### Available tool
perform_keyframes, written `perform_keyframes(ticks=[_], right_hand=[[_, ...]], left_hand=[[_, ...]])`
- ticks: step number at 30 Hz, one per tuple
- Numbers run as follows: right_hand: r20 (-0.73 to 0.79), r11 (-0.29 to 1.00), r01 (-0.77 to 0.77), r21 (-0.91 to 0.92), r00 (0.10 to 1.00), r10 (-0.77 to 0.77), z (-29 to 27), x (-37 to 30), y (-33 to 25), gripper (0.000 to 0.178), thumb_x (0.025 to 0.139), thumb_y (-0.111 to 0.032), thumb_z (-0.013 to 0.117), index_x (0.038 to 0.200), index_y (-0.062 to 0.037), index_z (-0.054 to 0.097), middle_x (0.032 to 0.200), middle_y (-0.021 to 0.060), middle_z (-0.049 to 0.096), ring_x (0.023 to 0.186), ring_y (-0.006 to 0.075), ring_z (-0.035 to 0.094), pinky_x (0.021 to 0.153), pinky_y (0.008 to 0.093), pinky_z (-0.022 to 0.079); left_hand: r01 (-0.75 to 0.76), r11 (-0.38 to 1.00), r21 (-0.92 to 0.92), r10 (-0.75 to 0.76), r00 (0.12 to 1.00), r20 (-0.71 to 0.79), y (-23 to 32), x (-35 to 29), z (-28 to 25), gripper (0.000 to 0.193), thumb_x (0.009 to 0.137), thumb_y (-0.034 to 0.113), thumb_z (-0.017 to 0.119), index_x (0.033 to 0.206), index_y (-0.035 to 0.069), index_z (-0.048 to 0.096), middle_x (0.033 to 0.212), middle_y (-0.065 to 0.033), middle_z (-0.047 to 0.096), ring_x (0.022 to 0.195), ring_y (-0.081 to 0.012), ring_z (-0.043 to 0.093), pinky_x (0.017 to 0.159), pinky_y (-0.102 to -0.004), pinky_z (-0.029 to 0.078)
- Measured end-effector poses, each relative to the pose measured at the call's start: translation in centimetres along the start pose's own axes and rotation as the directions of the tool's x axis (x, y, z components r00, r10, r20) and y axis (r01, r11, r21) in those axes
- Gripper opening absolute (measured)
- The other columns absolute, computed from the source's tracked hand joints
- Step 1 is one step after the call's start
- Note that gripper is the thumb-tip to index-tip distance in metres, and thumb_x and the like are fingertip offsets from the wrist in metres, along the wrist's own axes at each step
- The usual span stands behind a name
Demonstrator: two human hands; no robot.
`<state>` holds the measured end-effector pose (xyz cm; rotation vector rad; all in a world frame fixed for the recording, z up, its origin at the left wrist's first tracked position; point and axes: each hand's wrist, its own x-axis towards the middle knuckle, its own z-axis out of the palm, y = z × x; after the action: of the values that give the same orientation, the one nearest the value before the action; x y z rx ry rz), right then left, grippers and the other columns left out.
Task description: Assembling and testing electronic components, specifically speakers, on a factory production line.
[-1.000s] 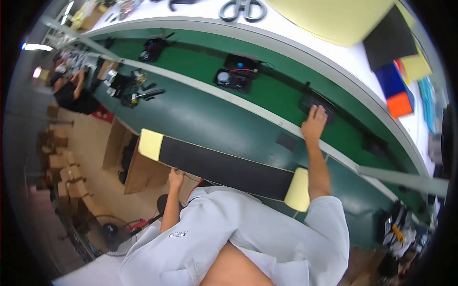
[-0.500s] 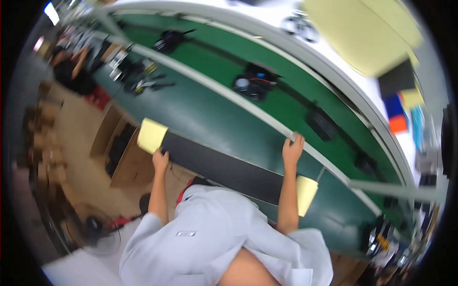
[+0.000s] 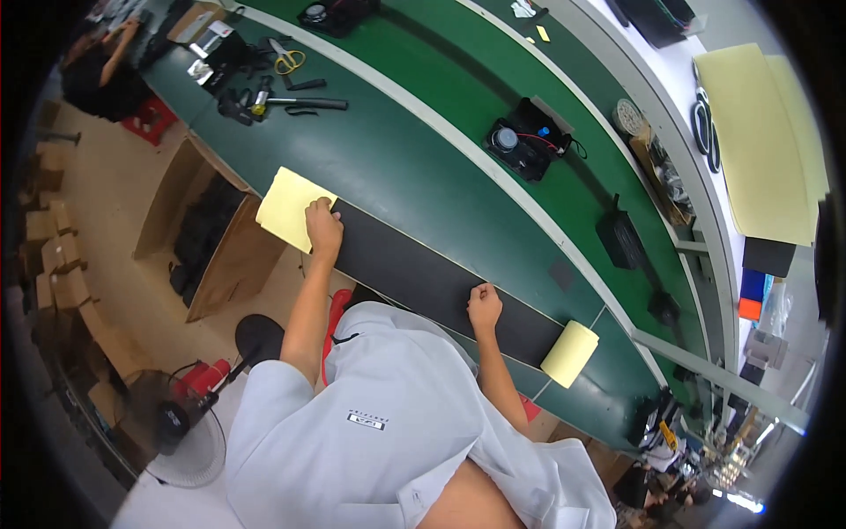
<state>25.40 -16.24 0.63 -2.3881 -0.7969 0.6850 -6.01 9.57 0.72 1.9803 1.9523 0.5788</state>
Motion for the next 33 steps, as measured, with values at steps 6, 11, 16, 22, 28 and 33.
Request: perform_keyframes(ticks=[6, 11, 16, 22, 28, 33], right_hand=[[-0.189, 0.952, -0.194, -0.238, 0.97, 0.15, 0.7, -0.7, -5.0, 0.02, 0.085, -0.026, 0.056, 0.087, -0.0068, 0.06, 0.073, 0.0225, 0.066, 0.076, 0.0457, 0.065, 0.07, 0.0536, 0.051], [-0.222, 0.954, -0.197, -0.226, 0.964, 0.147, 2.2, -0.9, -5.3, 0.016, 0.087, -0.02, 0.055, 0.088, -0.004, 0.055, 0.076, 0.0216, 0.066, 0.075, 0.0434, 0.065, 0.069, 0.0535, 0.051], [-0.264, 0.947, -0.256, -0.193, 0.943, 0.201, 2.4, -0.6, -4.7, 0.016, 0.086, -0.019, 0.055, 0.087, -0.0028, 0.054, 0.079, 0.021, 0.065, 0.075, 0.0431, 0.064, 0.069, 0.0531, 0.051], [-0.313, 0.915, -0.333, -0.228, 0.915, 0.255, 2.6, -0.4, -5.9, 0.015, 0.085, -0.019, 0.056, 0.086, -0.0036, 0.054, 0.077, 0.0203, 0.065, 0.074, 0.0421, 0.065, 0.068, 0.0528, 0.051], [-0.282, 0.967, -0.222, -0.128, 0.943, 0.179, 2.7, -0.5, -5.6, 0.013, 0.084, -0.016, 0.057, 0.085, -0.0036, 0.053, 0.077, 0.0191, 0.064, 0.072, 0.041, 0.065, 0.067, 0.0515, 0.052], [-0.195, 0.974, -0.21, -0.089, 0.962, 0.19, 1.4, -0.3, -5.6, 0.016, 0.084, -0.017, 0.059, 0.089, -0.0017, 0.056, 0.082, 0.0193, 0.065, 0.074, 0.0395, 0.066, 0.067, 0.0492, 0.054]], left_hand=[[0.228, 0.969, 0.094, -0.244, 0.941, 0.235, 4.4, 4.6, 2.1, 0.039, 0.077, 0.023, 0.079, 0.106, 0.005, 0.061, 0.101, -0.0144, 0.064, 0.101, -0.0364, 0.059, 0.084, -0.0473, 0.049], [0.133, 0.99, -0.055, -0.112, 0.951, 0.289, 4.3, 5.2, 1.2, 0.044, 0.074, 0.006, 0.079, 0.107, 0.001, 0.051, 0.1, -0.0219, 0.059, 0.099, -0.0426, 0.057, 0.084, -0.0493, 0.048], [-0.011, 0.993, 0.121, -0.011, 0.984, 0.177, 3.5, 3.0, 0.1, 0.033, 0.075, 0.004, 0.077, 0.098, -0.001, 0.053, 0.094, -0.0218, 0.06, 0.09, -0.0427, 0.058, 0.08, -0.0499, 0.047], [0.288, 0.947, -0.143, -0.253, 0.942, 0.222, 2.7, 4.0, 1.6, 0.024, 0.077, -0.003, 0.072, 0.094, 0.001, 0.056, 0.081, -0.0139, 0.06, 0.073, -0.0322, 0.059, 0.073, -0.0413, 0.052], [0.666, -0.08, -0.741, -0.485, 0.624, 0.613, -8.9, 6.4, 0.8, 0.009, 0.087, 0.008, 0.066, 0.095, 0.009, 0.06, 0.083, 0.0013, 0.059, 0.074, -0.0117, 0.053, 0.07, -0.0303, 0.048], [0.486, 0.454, -0.747, -0.344, 0.869, 0.356, -2.1, 12.8, -0.9, 0.025, 0.087, 0.007, 0.069, 0.11, 0.008, 0.059, 0.097, -0.0021, 0.063, 0.085, -0.0141, 0.059, 0.072, -0.0315, 0.05]])
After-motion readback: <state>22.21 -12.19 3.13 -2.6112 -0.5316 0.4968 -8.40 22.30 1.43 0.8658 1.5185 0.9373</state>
